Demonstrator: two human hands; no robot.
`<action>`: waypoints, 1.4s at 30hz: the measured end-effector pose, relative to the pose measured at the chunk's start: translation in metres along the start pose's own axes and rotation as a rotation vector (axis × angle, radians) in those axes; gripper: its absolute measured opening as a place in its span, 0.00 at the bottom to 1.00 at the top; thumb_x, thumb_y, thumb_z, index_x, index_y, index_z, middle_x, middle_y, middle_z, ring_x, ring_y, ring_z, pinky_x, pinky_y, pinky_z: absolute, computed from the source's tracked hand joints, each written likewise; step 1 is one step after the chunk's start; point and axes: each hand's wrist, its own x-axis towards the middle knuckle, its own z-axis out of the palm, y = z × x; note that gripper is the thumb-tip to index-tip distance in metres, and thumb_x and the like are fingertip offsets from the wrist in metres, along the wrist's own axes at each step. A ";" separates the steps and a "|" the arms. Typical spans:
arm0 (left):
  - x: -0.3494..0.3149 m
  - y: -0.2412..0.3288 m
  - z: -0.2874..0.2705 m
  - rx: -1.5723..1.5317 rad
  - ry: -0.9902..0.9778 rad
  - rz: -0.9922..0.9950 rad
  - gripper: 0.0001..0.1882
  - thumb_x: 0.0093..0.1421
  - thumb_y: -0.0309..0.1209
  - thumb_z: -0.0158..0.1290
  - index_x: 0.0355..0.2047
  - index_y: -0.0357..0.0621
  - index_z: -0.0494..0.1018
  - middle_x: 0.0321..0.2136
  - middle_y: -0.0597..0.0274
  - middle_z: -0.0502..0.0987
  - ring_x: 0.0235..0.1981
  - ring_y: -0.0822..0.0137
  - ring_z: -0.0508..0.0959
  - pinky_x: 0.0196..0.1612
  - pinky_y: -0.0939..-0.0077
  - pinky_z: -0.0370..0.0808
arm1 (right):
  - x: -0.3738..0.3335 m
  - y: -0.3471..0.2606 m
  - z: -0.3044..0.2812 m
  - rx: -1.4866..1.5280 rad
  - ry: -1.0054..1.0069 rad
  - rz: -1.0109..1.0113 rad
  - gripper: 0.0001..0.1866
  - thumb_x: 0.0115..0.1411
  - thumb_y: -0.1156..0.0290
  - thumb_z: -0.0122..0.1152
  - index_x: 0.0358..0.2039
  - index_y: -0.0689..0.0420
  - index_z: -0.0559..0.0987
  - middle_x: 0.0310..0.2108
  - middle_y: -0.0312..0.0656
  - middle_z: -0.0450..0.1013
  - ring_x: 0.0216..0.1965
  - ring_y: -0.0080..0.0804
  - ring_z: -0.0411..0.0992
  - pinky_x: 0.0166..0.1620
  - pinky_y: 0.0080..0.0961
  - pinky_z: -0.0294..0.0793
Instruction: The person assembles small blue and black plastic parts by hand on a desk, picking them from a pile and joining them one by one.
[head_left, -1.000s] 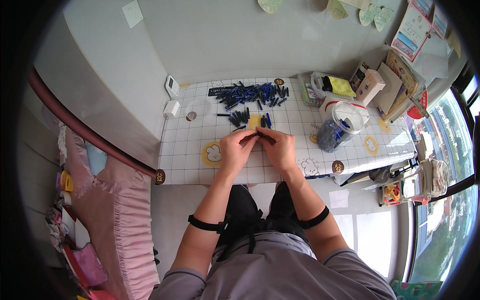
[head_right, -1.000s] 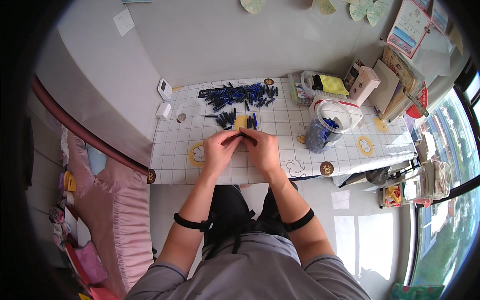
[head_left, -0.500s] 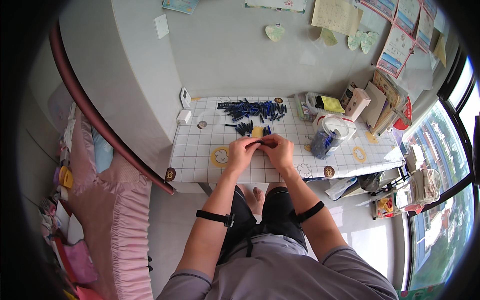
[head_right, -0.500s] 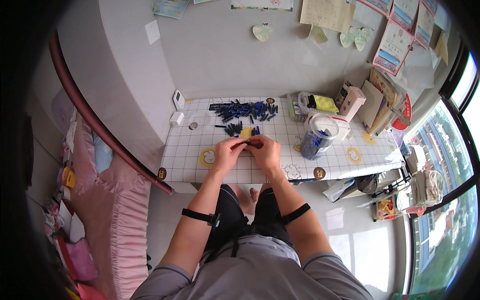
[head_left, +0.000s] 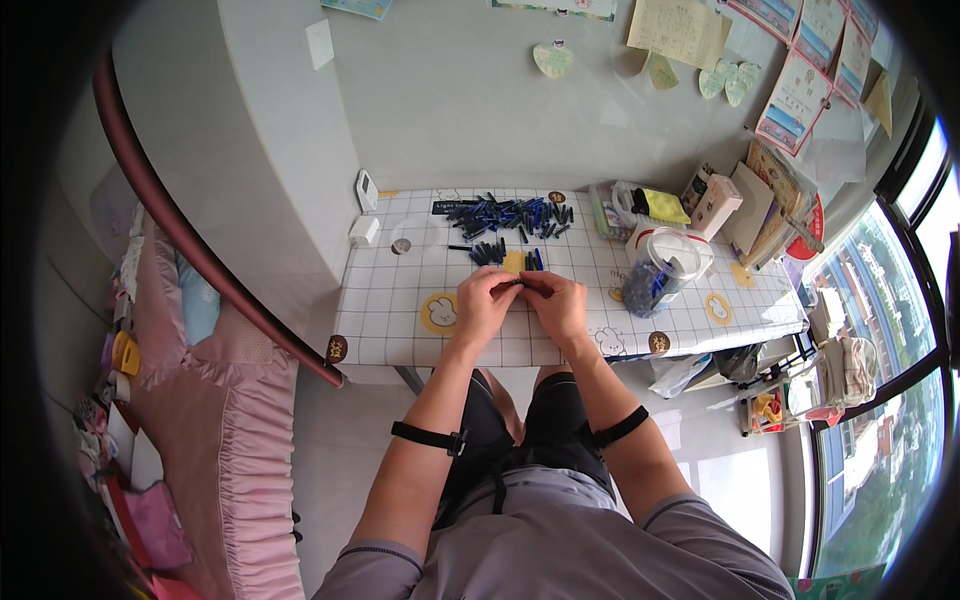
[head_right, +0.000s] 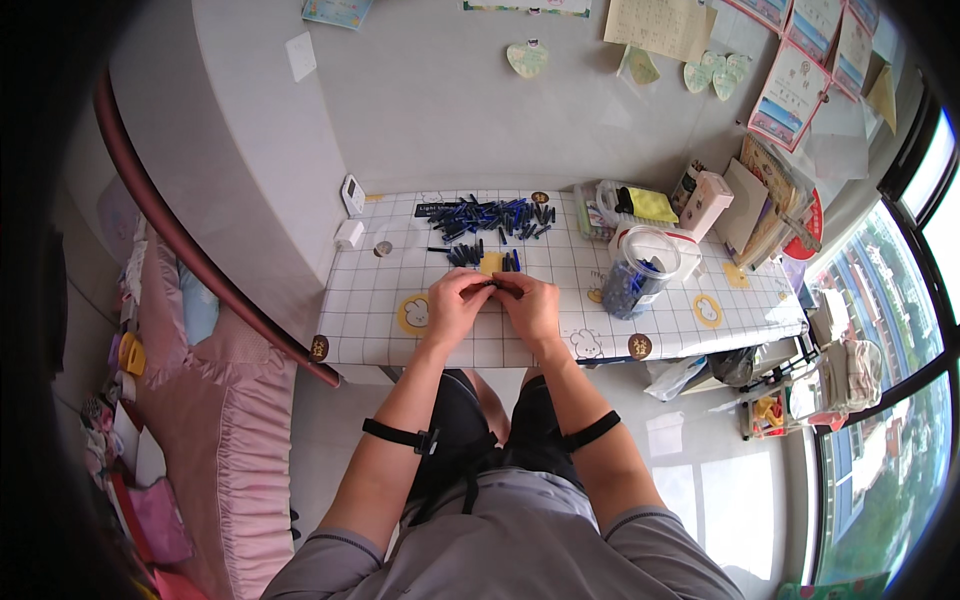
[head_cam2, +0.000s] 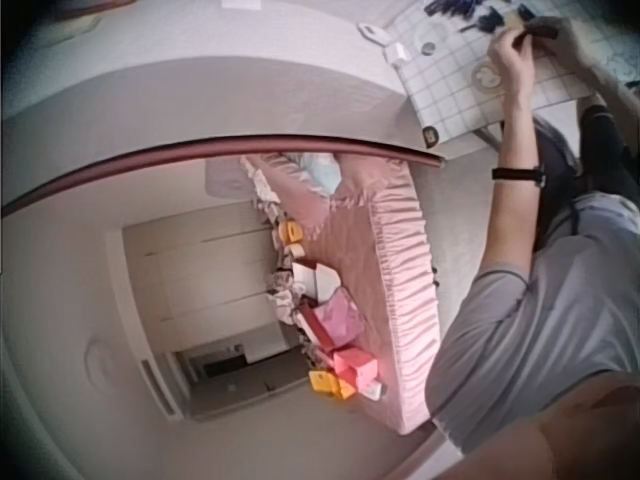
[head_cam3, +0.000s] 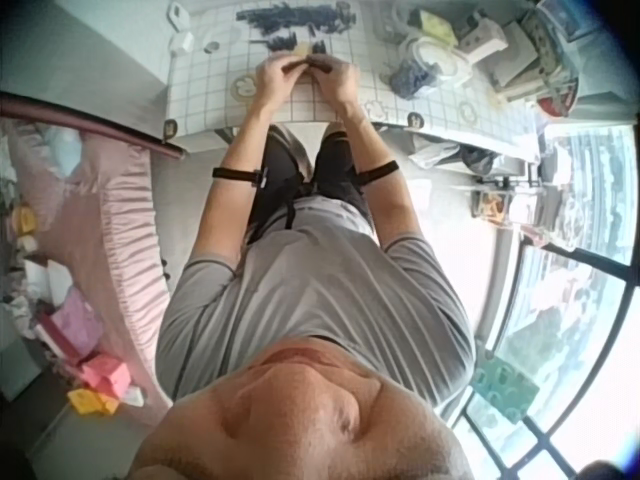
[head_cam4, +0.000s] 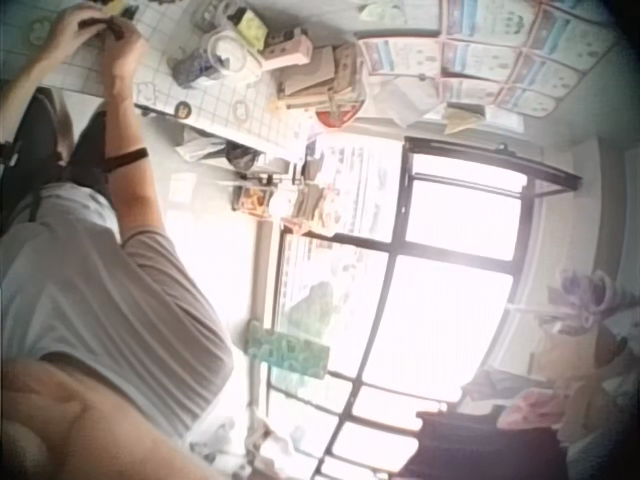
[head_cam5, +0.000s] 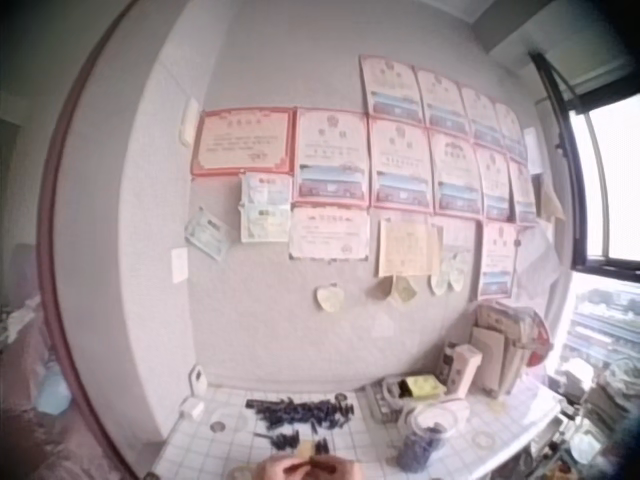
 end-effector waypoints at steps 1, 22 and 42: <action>-0.001 0.000 0.000 -0.008 0.013 0.005 0.06 0.39 0.20 0.51 0.22 0.35 0.69 0.21 0.59 0.70 0.20 0.69 0.71 0.24 0.83 0.68 | 0.000 0.001 0.000 -0.027 -0.011 -0.015 0.11 0.38 0.79 0.55 0.27 0.62 0.72 0.22 0.43 0.70 0.23 0.25 0.69 0.29 0.15 0.67; -0.007 0.000 -0.010 -0.008 -0.009 -0.001 0.05 0.41 0.21 0.49 0.22 0.36 0.69 0.18 0.57 0.69 0.18 0.65 0.70 0.21 0.81 0.66 | -0.005 -0.004 0.006 -0.011 -0.021 -0.038 0.09 0.38 0.80 0.55 0.25 0.63 0.72 0.21 0.43 0.70 0.23 0.26 0.70 0.28 0.15 0.68; -0.007 0.020 -0.027 0.113 -0.052 0.005 0.06 0.42 0.19 0.48 0.23 0.34 0.68 0.20 0.56 0.70 0.20 0.67 0.72 0.23 0.82 0.68 | -0.014 -0.009 0.015 -0.058 0.068 -0.226 0.08 0.37 0.79 0.54 0.23 0.60 0.71 0.21 0.41 0.69 0.22 0.32 0.69 0.25 0.19 0.67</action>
